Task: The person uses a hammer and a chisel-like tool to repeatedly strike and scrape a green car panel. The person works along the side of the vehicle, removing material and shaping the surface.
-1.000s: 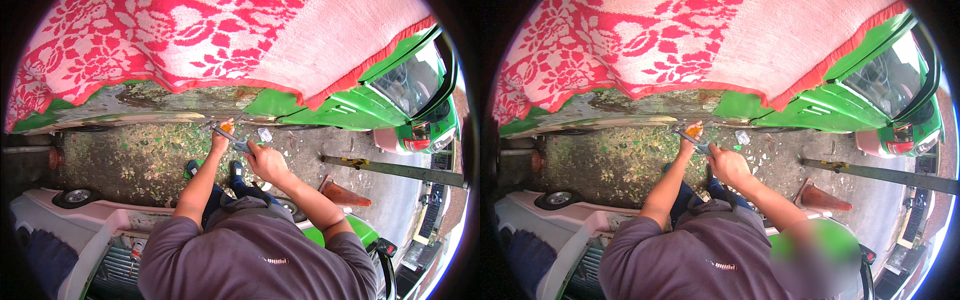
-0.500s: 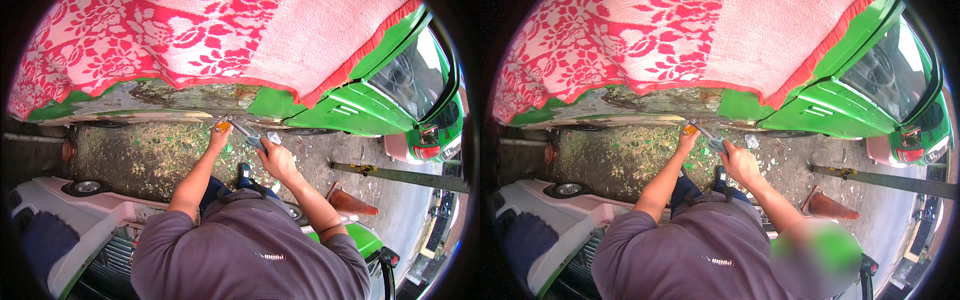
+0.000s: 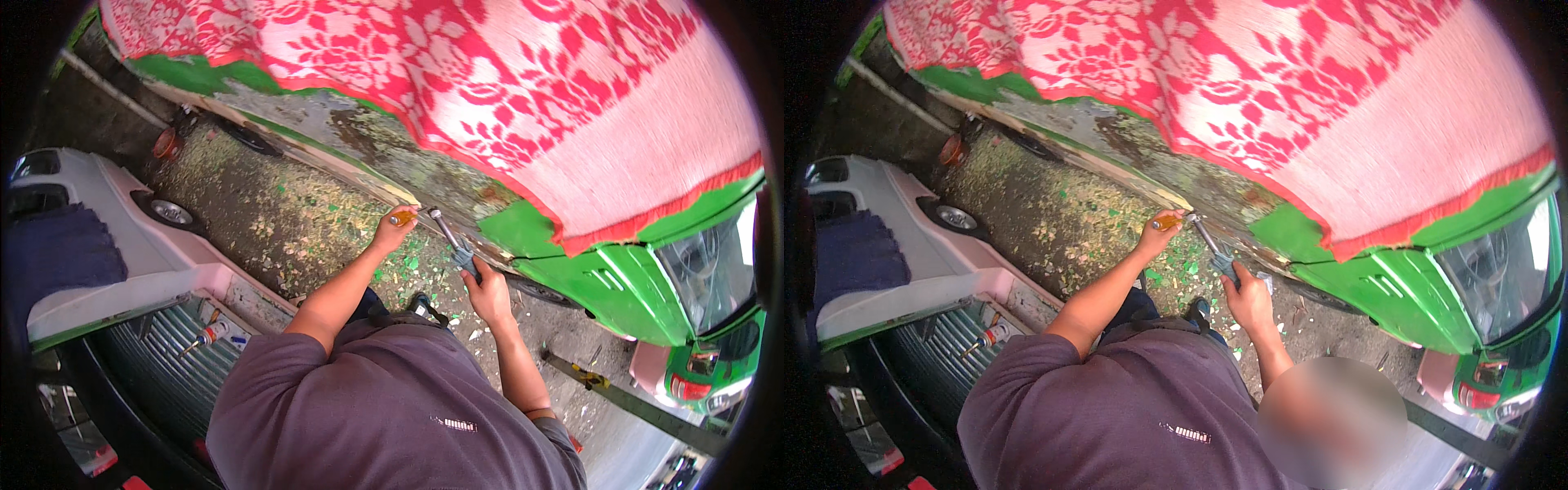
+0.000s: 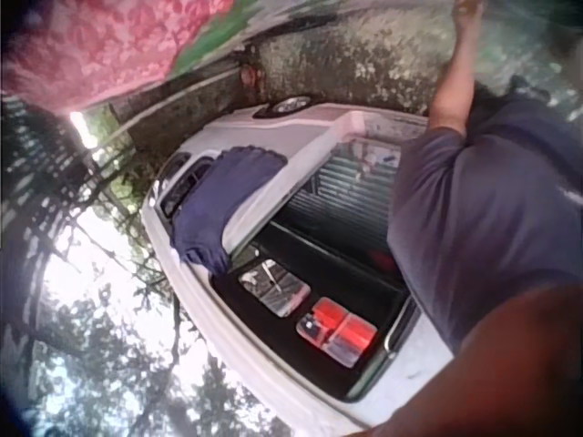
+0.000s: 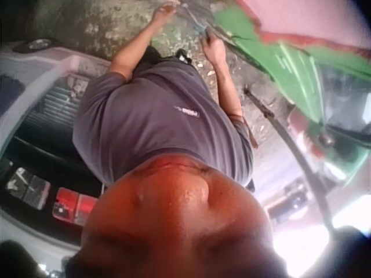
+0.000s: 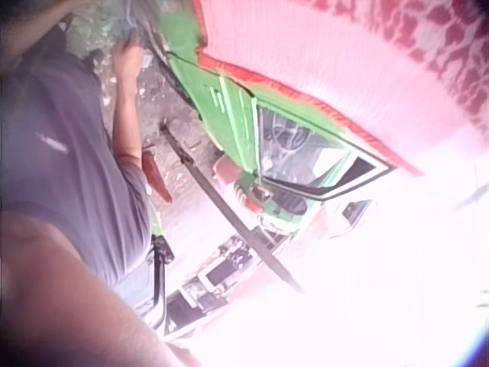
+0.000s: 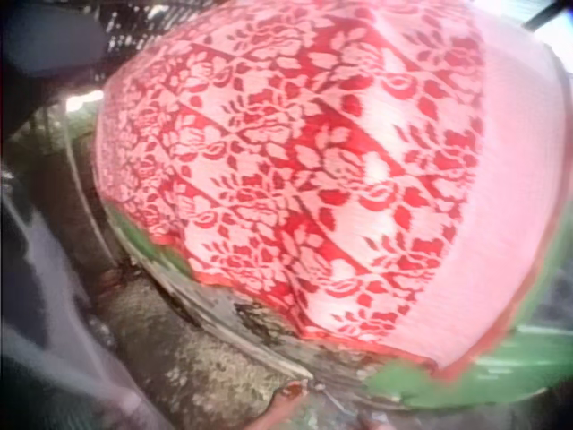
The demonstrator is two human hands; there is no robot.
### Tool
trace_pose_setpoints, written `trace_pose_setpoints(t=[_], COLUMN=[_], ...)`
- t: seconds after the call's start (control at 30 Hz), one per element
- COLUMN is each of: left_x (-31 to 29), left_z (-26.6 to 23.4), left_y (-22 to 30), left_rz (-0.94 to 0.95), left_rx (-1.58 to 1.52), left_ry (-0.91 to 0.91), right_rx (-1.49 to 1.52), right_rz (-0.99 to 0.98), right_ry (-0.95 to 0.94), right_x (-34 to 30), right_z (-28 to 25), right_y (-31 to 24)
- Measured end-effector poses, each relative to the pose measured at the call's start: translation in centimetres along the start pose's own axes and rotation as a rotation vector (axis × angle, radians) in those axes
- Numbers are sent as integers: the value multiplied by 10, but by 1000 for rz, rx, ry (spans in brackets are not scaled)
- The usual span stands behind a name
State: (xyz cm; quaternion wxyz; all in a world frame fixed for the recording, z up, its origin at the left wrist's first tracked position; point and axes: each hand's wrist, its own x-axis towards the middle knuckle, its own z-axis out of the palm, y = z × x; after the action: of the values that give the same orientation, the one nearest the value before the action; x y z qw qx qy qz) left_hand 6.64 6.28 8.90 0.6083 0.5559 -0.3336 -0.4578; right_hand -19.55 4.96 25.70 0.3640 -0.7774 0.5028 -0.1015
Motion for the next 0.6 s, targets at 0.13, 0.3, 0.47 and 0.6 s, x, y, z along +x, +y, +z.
trace_pose_setpoints(t=[0.13,0.3,0.47,0.6], left_x=[2,11,22,32], left_z=[-49,-105,-143,-172], left_y=[-1,10,29,44], left_rz=[71,21,177,354], left_rx=[-5,120,441,718], left_ry=[72,97,64,-94], right_rx=[26,76,68,35], right_rz=[-9,-27,66,128], right_ry=[-13,12,6,50], right_x=[18,40,55,55], right_z=[14,39,59,75], right_y=[-14,-35,-62,-90])
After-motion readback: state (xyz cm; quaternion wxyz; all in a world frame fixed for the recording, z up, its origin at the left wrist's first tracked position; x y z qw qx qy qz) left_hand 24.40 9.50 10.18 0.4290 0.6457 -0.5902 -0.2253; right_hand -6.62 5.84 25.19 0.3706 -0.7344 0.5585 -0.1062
